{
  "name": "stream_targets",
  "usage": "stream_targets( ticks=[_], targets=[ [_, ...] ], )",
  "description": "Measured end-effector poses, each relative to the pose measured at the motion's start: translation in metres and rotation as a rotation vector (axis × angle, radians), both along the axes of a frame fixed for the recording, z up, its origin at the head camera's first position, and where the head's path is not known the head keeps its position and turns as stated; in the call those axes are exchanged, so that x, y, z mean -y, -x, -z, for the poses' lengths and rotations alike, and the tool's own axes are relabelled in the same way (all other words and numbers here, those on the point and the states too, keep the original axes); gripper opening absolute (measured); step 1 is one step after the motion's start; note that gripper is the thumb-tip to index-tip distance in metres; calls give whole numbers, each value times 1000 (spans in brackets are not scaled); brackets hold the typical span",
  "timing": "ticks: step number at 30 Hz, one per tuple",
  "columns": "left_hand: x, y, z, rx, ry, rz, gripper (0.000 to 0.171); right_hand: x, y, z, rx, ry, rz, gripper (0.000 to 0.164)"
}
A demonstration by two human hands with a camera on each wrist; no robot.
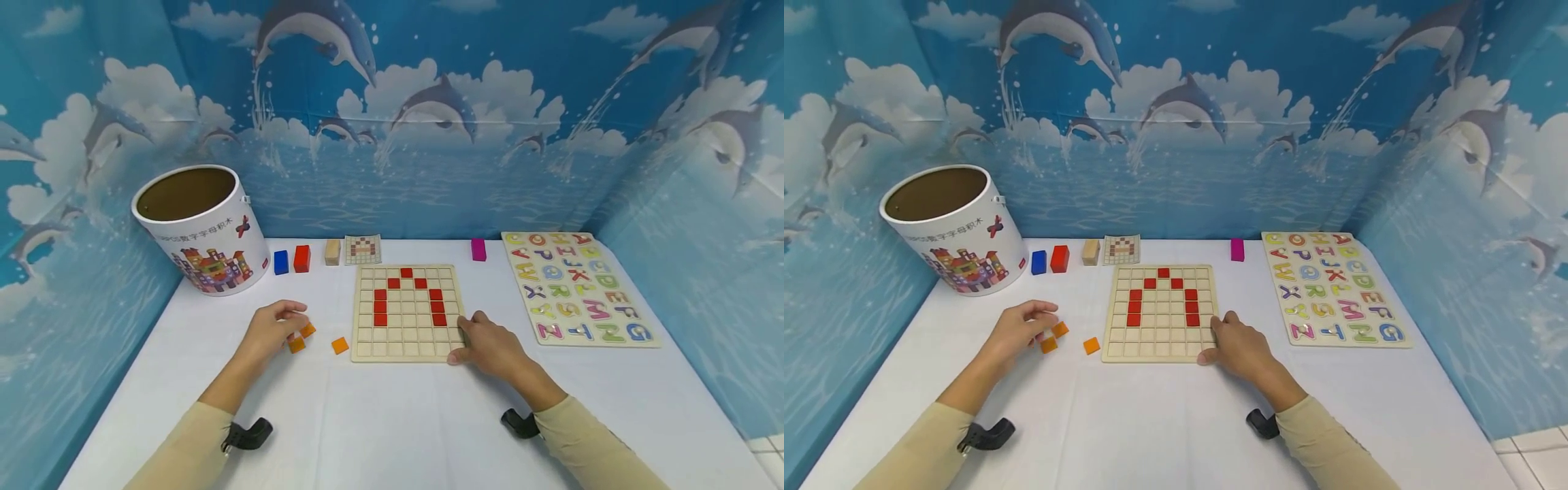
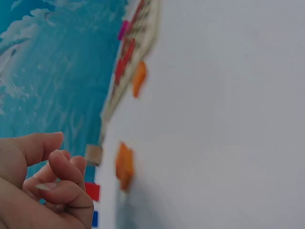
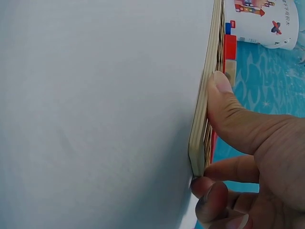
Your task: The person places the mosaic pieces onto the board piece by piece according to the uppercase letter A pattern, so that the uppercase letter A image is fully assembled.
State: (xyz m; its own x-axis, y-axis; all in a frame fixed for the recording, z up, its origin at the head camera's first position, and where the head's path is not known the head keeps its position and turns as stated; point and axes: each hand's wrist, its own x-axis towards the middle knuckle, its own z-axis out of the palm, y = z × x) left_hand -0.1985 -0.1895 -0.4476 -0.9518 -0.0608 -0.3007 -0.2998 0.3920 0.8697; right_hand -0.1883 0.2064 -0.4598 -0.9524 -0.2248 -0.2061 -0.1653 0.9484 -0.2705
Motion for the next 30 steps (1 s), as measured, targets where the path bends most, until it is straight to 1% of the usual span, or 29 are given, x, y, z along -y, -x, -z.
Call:
stream_targets(
  ticks=[2, 4, 6, 9, 14, 24, 27, 30],
  targets=[
    [13, -8, 9, 7, 27, -14, 32, -2, -1, -1, -3, -3, 4, 86],
    [18, -14, 17, 14, 63, -21, 31, -3, -1, 0, -8, -4, 8, 86],
    [21, -18, 22, 18, 101, -17, 31, -4, -1, 0, -19, -1, 2, 85],
    [23, -21, 27, 1, 166, -10, 30, -3, 0, 1, -31, 4, -11, 84],
    [20, -24, 30, -33, 284, 7, 26, -1, 0, 3, -33, -1, -14, 84],
    [17, -26, 29, -52, 328, 26, 21, -2, 0, 4, -37, 5, -16, 83],
    [18, -26, 30, -64, 307, 29, 20, -2, -1, 4, -39, 2, -19, 82],
    [18, -27, 30, -71, 247, 30, 18, -2, -1, 4, -40, -1, -19, 83]
  ],
)
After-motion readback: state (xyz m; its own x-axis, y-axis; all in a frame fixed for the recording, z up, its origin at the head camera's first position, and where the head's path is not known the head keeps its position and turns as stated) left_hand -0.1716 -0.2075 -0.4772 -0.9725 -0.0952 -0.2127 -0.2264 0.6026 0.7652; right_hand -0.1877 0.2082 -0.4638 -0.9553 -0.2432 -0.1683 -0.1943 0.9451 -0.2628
